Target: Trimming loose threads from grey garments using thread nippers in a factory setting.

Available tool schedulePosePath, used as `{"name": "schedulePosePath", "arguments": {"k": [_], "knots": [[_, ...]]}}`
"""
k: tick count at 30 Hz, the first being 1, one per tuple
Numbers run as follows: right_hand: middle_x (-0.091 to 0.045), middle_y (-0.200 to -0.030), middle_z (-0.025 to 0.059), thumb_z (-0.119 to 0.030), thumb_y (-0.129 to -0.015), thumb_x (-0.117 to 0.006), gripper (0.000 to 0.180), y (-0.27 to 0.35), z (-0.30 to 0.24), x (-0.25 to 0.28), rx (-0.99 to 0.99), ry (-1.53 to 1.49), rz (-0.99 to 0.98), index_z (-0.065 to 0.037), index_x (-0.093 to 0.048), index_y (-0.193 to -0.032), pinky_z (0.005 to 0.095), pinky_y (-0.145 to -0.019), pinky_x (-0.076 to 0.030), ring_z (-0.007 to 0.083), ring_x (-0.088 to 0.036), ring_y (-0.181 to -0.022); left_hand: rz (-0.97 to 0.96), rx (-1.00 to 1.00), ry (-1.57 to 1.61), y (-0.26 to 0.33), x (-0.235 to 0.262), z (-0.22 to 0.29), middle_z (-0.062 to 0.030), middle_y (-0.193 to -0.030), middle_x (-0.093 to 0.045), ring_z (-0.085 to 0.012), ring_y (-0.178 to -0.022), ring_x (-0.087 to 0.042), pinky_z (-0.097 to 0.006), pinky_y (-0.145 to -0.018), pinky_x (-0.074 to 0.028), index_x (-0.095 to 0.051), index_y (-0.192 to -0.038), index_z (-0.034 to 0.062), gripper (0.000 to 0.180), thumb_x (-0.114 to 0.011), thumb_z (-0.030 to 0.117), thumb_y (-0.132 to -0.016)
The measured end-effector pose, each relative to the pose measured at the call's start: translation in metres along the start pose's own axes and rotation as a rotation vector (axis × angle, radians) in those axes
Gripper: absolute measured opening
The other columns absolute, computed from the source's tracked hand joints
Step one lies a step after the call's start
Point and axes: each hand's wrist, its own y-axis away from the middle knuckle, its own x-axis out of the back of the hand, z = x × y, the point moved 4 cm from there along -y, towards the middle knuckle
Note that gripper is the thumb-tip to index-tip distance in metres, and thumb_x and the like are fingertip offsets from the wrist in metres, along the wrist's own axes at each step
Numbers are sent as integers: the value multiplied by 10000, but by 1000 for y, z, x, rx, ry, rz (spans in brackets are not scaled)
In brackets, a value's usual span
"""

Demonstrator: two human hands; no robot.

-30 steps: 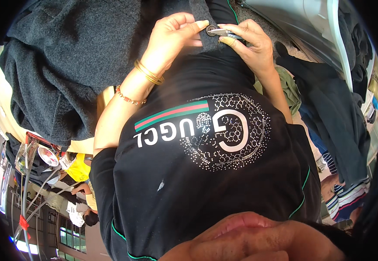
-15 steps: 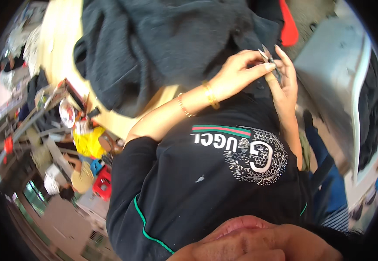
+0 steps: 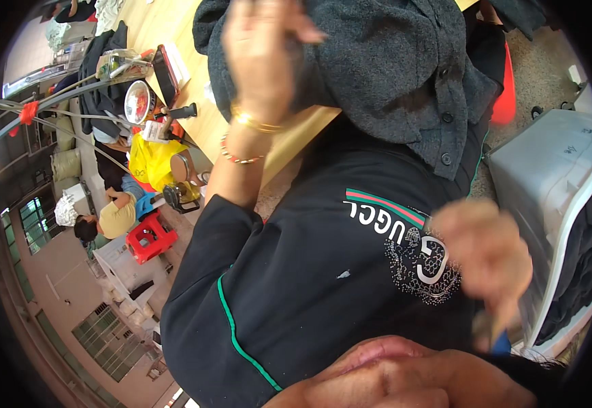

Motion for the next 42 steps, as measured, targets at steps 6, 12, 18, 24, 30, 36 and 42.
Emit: {"name": "schedulePosePath", "arguments": {"k": [6, 12, 18, 24, 30, 36, 42], "knots": [[-672, -730, 126, -51, -711, -808, 232, -43, -46, -61, -334, 432, 656, -11, -591, -638, 273, -545, -594, 193, -662, -609, 465, -148, -928, -10, 153, 19, -79, -831, -619, -190, -778, -584, -295, -759, -465, -631, -1041, -8, 252, -563, 223, -966], [-680, -784, 109, -74, -737, -788, 186, 0, -69, -61, -244, 346, 537, -26, -611, -710, 282, -591, -582, 194, -666, -666, 426, 294, -1598, -1, 279, -39, -312, -1018, -643, -449, -1008, -615, -474, -898, -472, -642, -1090, -38, 437, -649, 319, -838], [-690, -850, 89, -102, -769, -765, 146, -14, -43, -44, -94, 288, 459, -43, -635, -797, 293, -647, -568, 196, -671, -734, 181, 360, -1738, -22, 269, -81, -326, -980, -657, -455, -970, -637, -466, -897, -470, -669, -995, -77, 374, -573, 221, -790], [-700, -916, 70, -129, -801, -742, 136, -19, -22, -19, -76, 268, 401, -61, -658, -884, 303, -702, -554, 197, -676, -803, 43, 215, -1719, -10, 312, -82, -294, -799, -661, -449, -758, -645, -461, -725, -501, -617, -756, -140, 201, -570, 55, -749], [-709, -982, 50, -157, -833, -718, 163, -23, -12, 2, 1, 231, 140, -78, -682, -971, 314, -758, -540, 199, -680, -871, 60, 376, -1799, -24, 298, -113, -292, -1054, -627, -459, -996, -600, -495, -863, -478, -646, -923, -73, 252, -490, 96, -821], [-715, -1008, 32, -180, -862, -691, 208, -13, 0, 13, 156, 182, -123, -91, -700, -1050, 326, -789, -526, 194, -681, -918, 206, 592, -1695, 2, 282, -88, -220, -1445, -430, -393, -1310, -442, -493, -1069, -356, -493, -1363, 54, 499, -502, 180, -880], [-683, -1071, 104, -39, -845, -696, 279, 6, 81, 118, -425, 948, 430, 6, -681, -1120, 263, -932, -467, 148, -621, -1077, 258, 177, -1180, -13, 210, -42, -278, -1406, -460, -375, -1322, -427, -396, -1108, -317, -452, -1369, -88, 571, -490, 337, -989]]}}
